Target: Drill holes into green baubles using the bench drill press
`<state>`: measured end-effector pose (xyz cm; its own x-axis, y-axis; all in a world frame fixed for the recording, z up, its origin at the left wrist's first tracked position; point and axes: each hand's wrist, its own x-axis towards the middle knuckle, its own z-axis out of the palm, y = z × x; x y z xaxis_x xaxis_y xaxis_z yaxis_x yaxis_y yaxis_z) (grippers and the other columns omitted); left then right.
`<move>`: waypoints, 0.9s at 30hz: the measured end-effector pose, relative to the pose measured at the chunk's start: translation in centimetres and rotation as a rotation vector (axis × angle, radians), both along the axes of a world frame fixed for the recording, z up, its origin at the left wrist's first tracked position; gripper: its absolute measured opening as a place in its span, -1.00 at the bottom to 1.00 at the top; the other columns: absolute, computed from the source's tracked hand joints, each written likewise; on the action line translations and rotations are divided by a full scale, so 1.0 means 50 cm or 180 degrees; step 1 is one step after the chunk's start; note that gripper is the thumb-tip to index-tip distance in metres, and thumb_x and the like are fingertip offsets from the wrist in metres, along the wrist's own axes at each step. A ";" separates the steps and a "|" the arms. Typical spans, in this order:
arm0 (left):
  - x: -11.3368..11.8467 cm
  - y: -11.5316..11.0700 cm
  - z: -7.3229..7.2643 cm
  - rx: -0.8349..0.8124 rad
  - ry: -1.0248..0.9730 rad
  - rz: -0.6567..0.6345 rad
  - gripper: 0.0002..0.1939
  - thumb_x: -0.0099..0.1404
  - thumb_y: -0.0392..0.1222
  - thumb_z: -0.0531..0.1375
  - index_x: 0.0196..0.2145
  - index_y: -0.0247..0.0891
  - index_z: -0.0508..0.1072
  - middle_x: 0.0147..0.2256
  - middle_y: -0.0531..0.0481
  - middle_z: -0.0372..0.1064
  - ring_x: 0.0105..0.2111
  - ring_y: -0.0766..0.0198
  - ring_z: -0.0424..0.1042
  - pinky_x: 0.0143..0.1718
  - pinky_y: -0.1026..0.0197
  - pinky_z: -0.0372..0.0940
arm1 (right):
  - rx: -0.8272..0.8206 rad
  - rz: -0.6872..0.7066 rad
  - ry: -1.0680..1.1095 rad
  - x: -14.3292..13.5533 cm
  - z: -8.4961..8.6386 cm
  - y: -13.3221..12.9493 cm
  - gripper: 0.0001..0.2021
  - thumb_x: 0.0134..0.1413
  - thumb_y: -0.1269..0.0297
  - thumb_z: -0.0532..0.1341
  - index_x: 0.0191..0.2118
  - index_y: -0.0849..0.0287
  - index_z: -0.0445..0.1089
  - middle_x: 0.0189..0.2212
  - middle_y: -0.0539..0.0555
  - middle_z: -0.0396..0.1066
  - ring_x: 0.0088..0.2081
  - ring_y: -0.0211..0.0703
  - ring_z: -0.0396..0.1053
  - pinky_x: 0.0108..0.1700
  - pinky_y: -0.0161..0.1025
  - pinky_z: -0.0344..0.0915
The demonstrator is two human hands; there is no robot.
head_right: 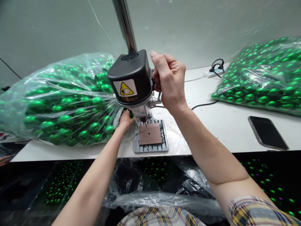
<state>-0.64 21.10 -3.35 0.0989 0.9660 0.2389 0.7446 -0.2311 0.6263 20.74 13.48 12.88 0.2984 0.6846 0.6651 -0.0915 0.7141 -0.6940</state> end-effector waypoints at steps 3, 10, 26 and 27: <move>-0.014 -0.056 0.026 0.0202 -0.0289 0.0125 -0.50 0.07 -0.32 0.32 0.00 -0.29 0.40 -0.05 -0.23 0.39 0.02 -0.11 0.40 0.11 -0.12 0.26 | -0.0036 -0.0030 0.0084 -0.005 0.003 -0.005 -0.48 0.10 -0.10 0.29 -0.58 0.10 0.06 -0.73 -0.10 0.01 -0.70 -0.37 -0.11 -0.68 -0.23 -0.17; -0.047 -0.213 0.049 -0.0966 -0.2852 -0.0255 -0.46 0.18 -0.04 0.30 0.09 -0.17 0.34 -0.12 -0.12 0.47 -0.15 0.13 0.50 -0.11 0.01 0.43 | 0.0036 0.0005 -0.0049 0.002 0.000 0.002 -0.48 0.11 -0.13 0.27 -0.57 0.11 0.04 -0.72 -0.11 0.01 -0.70 -0.39 -0.11 -0.68 -0.25 -0.14; 0.025 -0.226 -0.043 -0.0670 -0.1877 -0.0412 -0.46 -0.01 -0.15 0.44 -0.05 -0.28 0.49 -0.18 -0.12 0.53 -0.26 0.19 0.47 -0.19 0.13 0.39 | -0.0020 0.0084 0.0110 -0.003 0.006 -0.003 -0.44 0.03 -0.21 0.29 -0.58 0.09 0.03 -0.72 -0.11 0.01 -0.71 -0.38 -0.09 -0.71 -0.24 -0.21; 0.030 -0.226 -0.042 -0.0605 -0.1778 -0.0481 -0.48 0.01 -0.16 0.43 -0.05 -0.28 0.50 -0.17 -0.12 0.52 -0.26 0.19 0.47 -0.19 0.13 0.39 | -0.0029 0.0073 0.0119 -0.005 0.008 -0.004 -0.43 0.02 -0.22 0.29 -0.58 0.09 0.04 -0.72 -0.11 0.01 -0.71 -0.38 -0.09 -0.72 -0.24 -0.21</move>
